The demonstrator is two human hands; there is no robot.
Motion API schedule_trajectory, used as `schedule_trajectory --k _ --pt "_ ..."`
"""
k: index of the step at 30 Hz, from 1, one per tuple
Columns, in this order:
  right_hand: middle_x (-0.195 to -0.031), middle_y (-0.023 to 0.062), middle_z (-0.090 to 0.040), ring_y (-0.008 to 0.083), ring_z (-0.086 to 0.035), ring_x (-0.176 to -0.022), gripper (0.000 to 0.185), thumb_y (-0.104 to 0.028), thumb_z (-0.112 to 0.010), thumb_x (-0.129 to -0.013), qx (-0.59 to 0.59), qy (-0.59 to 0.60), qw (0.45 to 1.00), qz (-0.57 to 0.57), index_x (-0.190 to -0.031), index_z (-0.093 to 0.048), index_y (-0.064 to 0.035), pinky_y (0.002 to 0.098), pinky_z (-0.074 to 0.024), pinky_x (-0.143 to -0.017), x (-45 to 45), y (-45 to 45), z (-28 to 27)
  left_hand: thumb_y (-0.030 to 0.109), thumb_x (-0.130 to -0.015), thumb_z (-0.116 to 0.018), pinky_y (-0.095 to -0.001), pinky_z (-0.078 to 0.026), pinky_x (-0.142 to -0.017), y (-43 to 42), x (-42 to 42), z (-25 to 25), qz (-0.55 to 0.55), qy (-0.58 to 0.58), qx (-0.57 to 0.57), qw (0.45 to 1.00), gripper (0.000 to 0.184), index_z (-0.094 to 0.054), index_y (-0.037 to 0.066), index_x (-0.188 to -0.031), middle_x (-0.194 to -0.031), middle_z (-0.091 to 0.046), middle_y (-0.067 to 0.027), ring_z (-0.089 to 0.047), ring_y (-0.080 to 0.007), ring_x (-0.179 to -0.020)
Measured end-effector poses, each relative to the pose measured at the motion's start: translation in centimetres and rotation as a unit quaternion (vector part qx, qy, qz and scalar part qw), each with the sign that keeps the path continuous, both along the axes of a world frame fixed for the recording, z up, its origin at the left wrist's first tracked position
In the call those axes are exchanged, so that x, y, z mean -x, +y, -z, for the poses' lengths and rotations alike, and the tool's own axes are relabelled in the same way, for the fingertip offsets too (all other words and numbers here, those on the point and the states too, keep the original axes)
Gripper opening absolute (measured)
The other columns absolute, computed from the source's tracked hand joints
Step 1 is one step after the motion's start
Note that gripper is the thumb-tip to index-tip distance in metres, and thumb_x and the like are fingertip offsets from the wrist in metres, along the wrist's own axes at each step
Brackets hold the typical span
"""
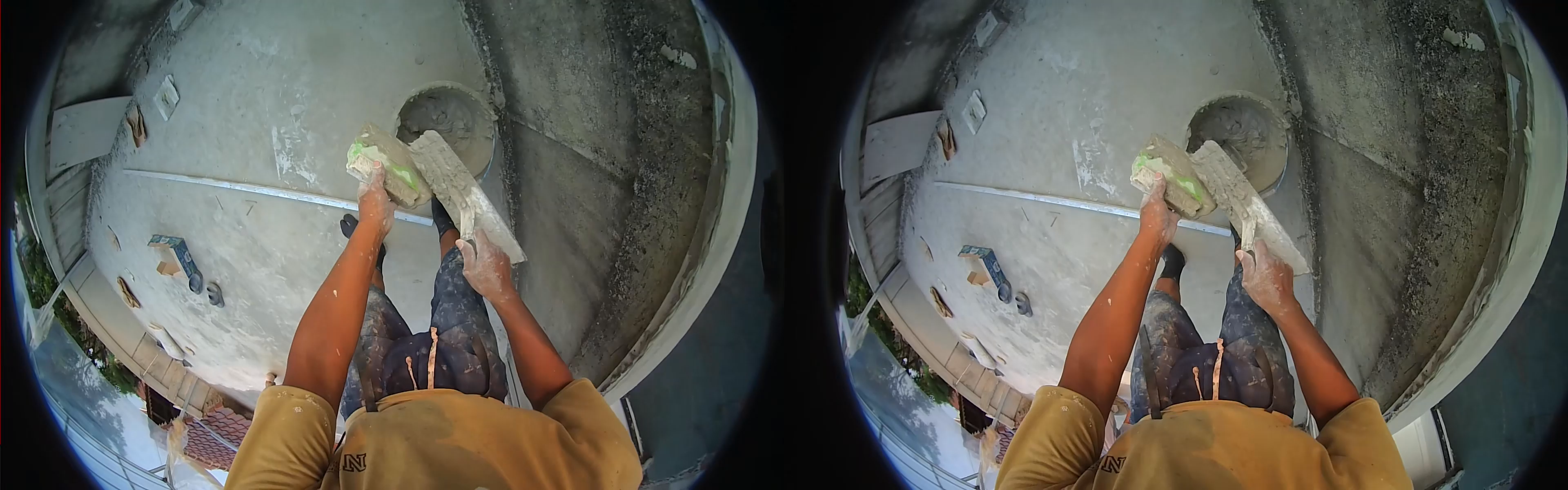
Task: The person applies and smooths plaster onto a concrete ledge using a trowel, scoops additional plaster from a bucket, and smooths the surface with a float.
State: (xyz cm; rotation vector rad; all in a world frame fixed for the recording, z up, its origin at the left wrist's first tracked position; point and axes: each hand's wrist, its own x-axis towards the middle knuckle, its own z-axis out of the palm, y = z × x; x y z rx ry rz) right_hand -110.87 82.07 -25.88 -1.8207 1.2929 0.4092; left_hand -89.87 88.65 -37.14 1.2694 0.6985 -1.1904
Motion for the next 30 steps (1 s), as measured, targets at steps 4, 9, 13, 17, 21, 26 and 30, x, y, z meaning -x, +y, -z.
schedule_trajectory --k 4,9,13,17,21,26,30 --pt "-0.077 0.0275 -0.064 0.047 -0.063 -0.076 0.029 -0.033 -0.053 -0.093 -0.009 0.056 0.997 -0.051 -0.097 -0.053 -0.0041 0.0574 -0.0462 -0.07 -0.8 1.3 2.6 0.029 -0.096 -0.058 -0.0402 -0.043 -0.101 -1.5 2.7 0.0 0.081 -0.115 0.034 0.99 0.056 -0.035 0.001 -0.14 -0.136 -0.047 -0.0125 -0.049 -0.0264 -0.122" --pt "-0.082 0.0287 -0.065 0.0477 -0.063 -0.082 0.033 -0.035 -0.053 -0.093 0.035 0.066 0.996 -0.057 -0.105 -0.056 -0.0049 0.0572 -0.0464 -0.075 0.0 -2.9 11.0 0.026 -0.097 -0.058 -0.0426 -0.043 -0.102 -1.2 2.5 0.9 0.046 -0.116 0.031 0.992 0.054 -0.035 0.003 -0.14 -0.136 -0.047 -0.0121 -0.049 -0.0268 -0.123" --pt "-0.083 0.0287 -0.065 0.0484 -0.062 -0.081 0.034 -0.036 -0.054 -0.092 0.021 0.048 0.999 -0.006 -0.103 -0.056 -0.0047 0.0573 -0.046 -0.073 1.0 -3.9 9.5 0.027 -0.097 -0.057 -0.0439 -0.043 -0.103 -2.4 0.0 0.7 0.011 -0.073 0.031 0.997 0.053 -0.035 0.004 -0.14 -0.135 -0.048 -0.0112 -0.05 -0.0266 -0.122" --pt "-0.082 0.029 -0.064 0.0489 -0.062 -0.08 0.032 -0.035 -0.053 -0.093 0.02 -0.026 0.999 -0.028 -0.099 -0.055 -0.0043 0.0574 -0.0461 -0.072 0.0 -3.0 5.8 0.029 -0.096 -0.058 -0.0418 -0.046 -0.099 -2.8 0.4 3.3 0.142 -0.091 -0.004 0.986 0.054 -0.037 0.003 -0.139 -0.133 -0.05 -0.012 -0.054 -0.0252 -0.117" --pt "-0.081 0.03 -0.064 0.0499 -0.061 -0.078 0.032 -0.035 -0.051 -0.094 -0.004 0.014 0.999 -0.052 -0.096 -0.055 -0.0031 0.058 -0.046 -0.071 -1.2 -2.9 8.2 0.031 -0.094 -0.062 -0.0358 -0.046 -0.094 -3.9 2.1 1.2 0.237 -0.123 -0.012 0.964 0.051 -0.047 -0.003 -0.129 -0.123 -0.057 -0.0134 -0.057 -0.0226 -0.109" --pt "-0.097 0.031 -0.063 0.0509 -0.057 -0.095 0.04 -0.037 -0.05 -0.094 -0.021 0.04 0.997 0.066 -0.105 -0.055 0.0016 0.0535 -0.0448 -0.084 0.2 -6.1 15.1 0.03 -0.092 -0.064 -0.0333 -0.045 -0.092 -3.3 2.2 1.4 0.222 -0.143 0.025 0.964 0.049 -0.051 -0.005 -0.124 -0.117 -0.061 -0.0135 -0.058 -0.0212 -0.104" --pt "-0.092 0.0255 -0.064 0.0449 -0.061 -0.084 0.046 -0.042 -0.05 -0.095 0.062 -0.053 0.992 0.093 -0.108 -0.057 0.0019 0.0476 -0.0484 -0.078 3.3 -5.4 16.4 0.029 -0.093 -0.064 -0.0376 -0.049 -0.09 -2.6 0.1 2.2 0.158 -0.112 -0.04 0.98 0.053 -0.044 -0.004 -0.129 -0.121 -0.057 -0.0127 -0.058 -0.0232 -0.106"
